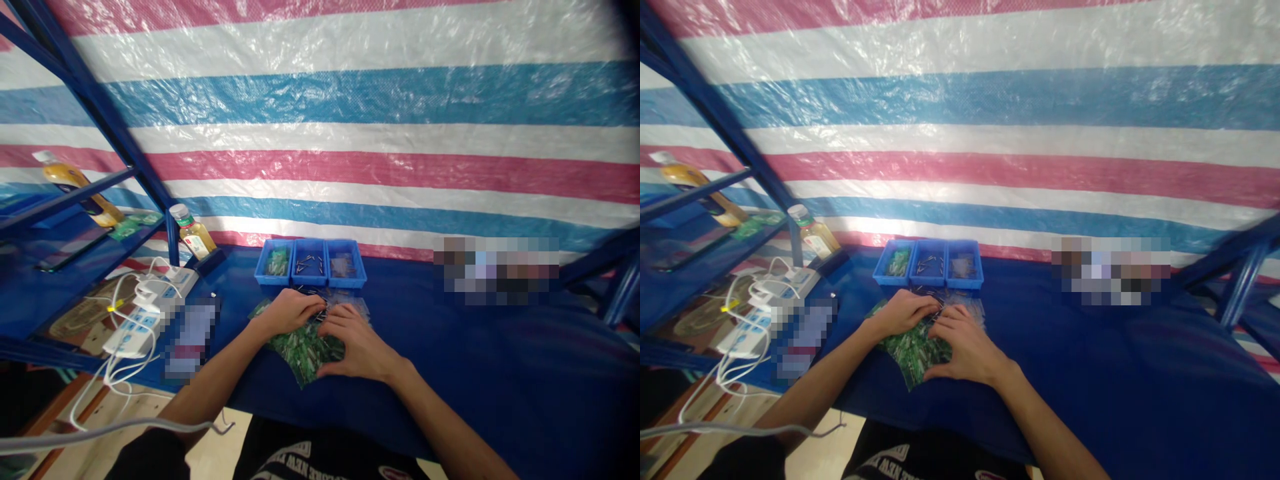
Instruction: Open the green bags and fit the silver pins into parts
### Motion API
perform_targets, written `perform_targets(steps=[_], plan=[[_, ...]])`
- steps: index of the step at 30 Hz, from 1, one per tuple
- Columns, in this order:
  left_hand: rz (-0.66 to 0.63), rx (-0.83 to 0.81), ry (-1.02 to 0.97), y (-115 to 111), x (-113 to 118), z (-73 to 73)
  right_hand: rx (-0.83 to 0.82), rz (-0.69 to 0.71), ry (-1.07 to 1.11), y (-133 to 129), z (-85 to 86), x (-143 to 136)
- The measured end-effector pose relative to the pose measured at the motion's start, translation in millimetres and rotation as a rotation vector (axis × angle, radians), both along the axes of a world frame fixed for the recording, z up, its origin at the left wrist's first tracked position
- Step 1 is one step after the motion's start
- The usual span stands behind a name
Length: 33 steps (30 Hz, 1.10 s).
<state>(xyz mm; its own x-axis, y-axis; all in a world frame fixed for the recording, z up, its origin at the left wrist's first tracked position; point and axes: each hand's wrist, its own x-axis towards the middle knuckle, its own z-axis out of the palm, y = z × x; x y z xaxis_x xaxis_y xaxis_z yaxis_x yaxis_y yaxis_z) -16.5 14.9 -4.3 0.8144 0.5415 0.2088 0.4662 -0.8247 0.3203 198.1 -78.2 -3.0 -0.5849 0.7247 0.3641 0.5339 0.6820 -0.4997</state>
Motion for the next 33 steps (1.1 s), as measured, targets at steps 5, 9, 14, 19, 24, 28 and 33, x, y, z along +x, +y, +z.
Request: perform_targets(steps=[5,9,14,19,24,28,33], plan=[[-0.004,-0.015,0.003,0,0,2.2,-0.003,0.079,-0.081,-4,-3.9,-10],[-0.013,-0.024,-0.012,-1,0,3.3,0.006,0.064,-0.082,-4,-7.5,-11],[-0.008,-0.026,-0.053,-1,0,4.9,0.038,0.022,-0.046,-3,-8.6,-10],[-0.015,-0.023,-0.093,-1,-1,2.6,0.011,-0.074,0.025,0,-18.2,-7],[-0.06,-0.052,-0.164,-1,-3,3.8,-0.113,-0.217,0.253,2,-27.2,-4],[-0.136,-0.068,-0.219,-5,-1,10.1,-0.143,-0.329,0.362,4,-31.7,-2],[-0.132,0.029,-0.244,-9,6,10.9,-0.132,-0.347,0.38,6,-32.8,-2]])
